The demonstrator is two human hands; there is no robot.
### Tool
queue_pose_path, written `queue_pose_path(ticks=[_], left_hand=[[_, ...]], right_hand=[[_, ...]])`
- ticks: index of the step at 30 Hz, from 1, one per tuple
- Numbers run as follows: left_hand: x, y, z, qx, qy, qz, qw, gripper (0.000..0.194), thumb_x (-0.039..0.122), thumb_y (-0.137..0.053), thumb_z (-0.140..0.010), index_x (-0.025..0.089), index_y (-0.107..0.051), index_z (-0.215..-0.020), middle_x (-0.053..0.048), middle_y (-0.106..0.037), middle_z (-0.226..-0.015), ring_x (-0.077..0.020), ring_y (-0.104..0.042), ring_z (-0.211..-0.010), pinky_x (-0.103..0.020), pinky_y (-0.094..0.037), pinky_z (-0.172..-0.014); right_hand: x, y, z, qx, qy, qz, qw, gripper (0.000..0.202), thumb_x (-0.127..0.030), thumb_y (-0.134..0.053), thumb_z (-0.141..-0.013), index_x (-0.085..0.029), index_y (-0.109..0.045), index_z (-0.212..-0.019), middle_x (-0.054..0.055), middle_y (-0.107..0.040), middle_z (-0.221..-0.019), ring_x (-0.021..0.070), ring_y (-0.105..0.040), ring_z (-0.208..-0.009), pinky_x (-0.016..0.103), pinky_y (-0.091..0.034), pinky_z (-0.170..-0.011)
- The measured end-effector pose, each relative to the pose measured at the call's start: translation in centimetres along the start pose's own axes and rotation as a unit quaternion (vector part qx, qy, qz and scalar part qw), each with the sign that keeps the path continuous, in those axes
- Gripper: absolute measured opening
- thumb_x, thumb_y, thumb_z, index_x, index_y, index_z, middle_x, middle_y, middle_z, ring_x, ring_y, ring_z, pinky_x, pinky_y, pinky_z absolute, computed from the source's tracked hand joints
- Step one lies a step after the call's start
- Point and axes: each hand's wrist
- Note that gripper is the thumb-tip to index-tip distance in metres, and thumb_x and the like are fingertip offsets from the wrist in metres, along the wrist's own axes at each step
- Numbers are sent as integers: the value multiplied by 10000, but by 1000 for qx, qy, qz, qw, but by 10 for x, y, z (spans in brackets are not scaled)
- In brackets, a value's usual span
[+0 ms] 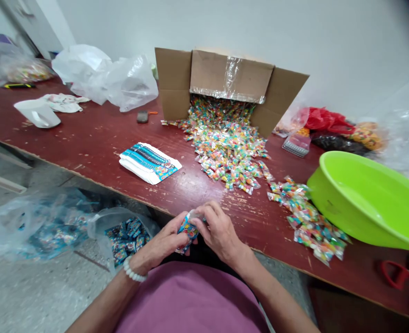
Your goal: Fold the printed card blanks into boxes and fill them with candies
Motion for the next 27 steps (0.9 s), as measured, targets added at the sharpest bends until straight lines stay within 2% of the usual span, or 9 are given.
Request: queue_pose_path(ticks=[3, 6, 9, 12, 14, 17, 21, 24, 27], left_hand=[[1, 1, -1, 17, 1, 15, 1000, 444, 168, -560, -758, 205, -549, -1201, -8, -618, -860, -148, -562, -734, -251, -507, -618], [3, 0, -1, 36, 6, 13, 999, 418, 222, -610, -765, 189, -551, -1177, -11, -641, -829, -127, -556, -631, -245, -490, -581], [1, -4, -2, 59, 6, 30, 998, 398, 431, -634, -831, 182, -577, -1137, -29, -652, -809, -151, -585, -644, -251, -494, -563], [-6, -7, -5, 96, 22, 63, 993, 582, 690, -485, -864, 154, -638, -1030, -57, -655, -761, -172, -591, -648, -271, -509, -556], [-12, -8, -7, 117, 37, 61, 991, 679, 764, -432, -847, 133, -667, -928, -67, -652, -723, -166, -583, -620, -270, -504, -549], [-16, -9, -9, 133, 35, 50, 989, 666, 757, -481, -834, 130, -689, -918, -65, -664, -728, -166, -588, -621, -265, -501, -542], [-18, -9, -10, 149, 13, 58, 987, 600, 691, -535, -852, 144, -702, -1034, -63, -681, -764, -177, -603, -642, -260, -499, -524], [-20, -9, -10, 155, 0, 69, 986, 571, 661, -570, -848, 150, -711, -1059, -81, -705, -843, -199, -633, -712, -249, -501, -520], [-20, -10, -9, 162, -17, 91, 982, 546, 644, -598, -835, 153, -710, -1047, -77, -702, -837, -197, -635, -710, -241, -500, -509]], right_hand=[[-3, 4, 1, 30, -24, -59, 997, 118, -304, -630, -937, -229, -628, -1028, 57, -620, -951, 193, -592, -829, 304, -499, -725], [0, 8, 0, 39, -63, -115, 991, 68, -276, -668, -912, -226, -668, -957, 36, -645, -887, 171, -597, -759, 279, -484, -667], [2, 10, -1, 47, -79, -146, 985, 71, -225, -645, -926, -223, -705, -888, 29, -681, -834, 167, -631, -754, 276, -488, -684], [-1, 11, -1, 22, -31, -130, 991, 68, -213, -662, -915, -223, -728, -906, 30, -718, -827, 169, -663, -749, 276, -502, -706], [-3, 11, -1, -1, -2, -113, 994, 96, -207, -653, -919, -228, -731, -970, 30, -744, -860, 171, -684, -765, 275, -513, -729], [-4, 9, 0, -8, -32, -136, 990, 133, -185, -646, -916, -231, -721, -1015, 19, -766, -909, 163, -709, -786, 257, -530, -738], [-4, 3, 1, 42, -79, -125, 988, 79, -186, -665, -890, -218, -713, -943, 19, -754, -844, 159, -686, -706, 250, -523, -663], [-7, 2, 2, 14, -61, -89, 994, 127, -185, -664, -884, -239, -706, -991, 29, -763, -921, 190, -694, -813, 296, -525, -760], [-7, 2, 3, -9, -77, -131, 988, 138, -209, -608, -920, -248, -698, -1017, 30, -751, -957, 192, -685, -862, 314, -520, -801]])
Point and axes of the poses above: each hand's wrist, its own z-axis away from the middle knuckle, its own y-axis out of the back of the hand, x = y × z
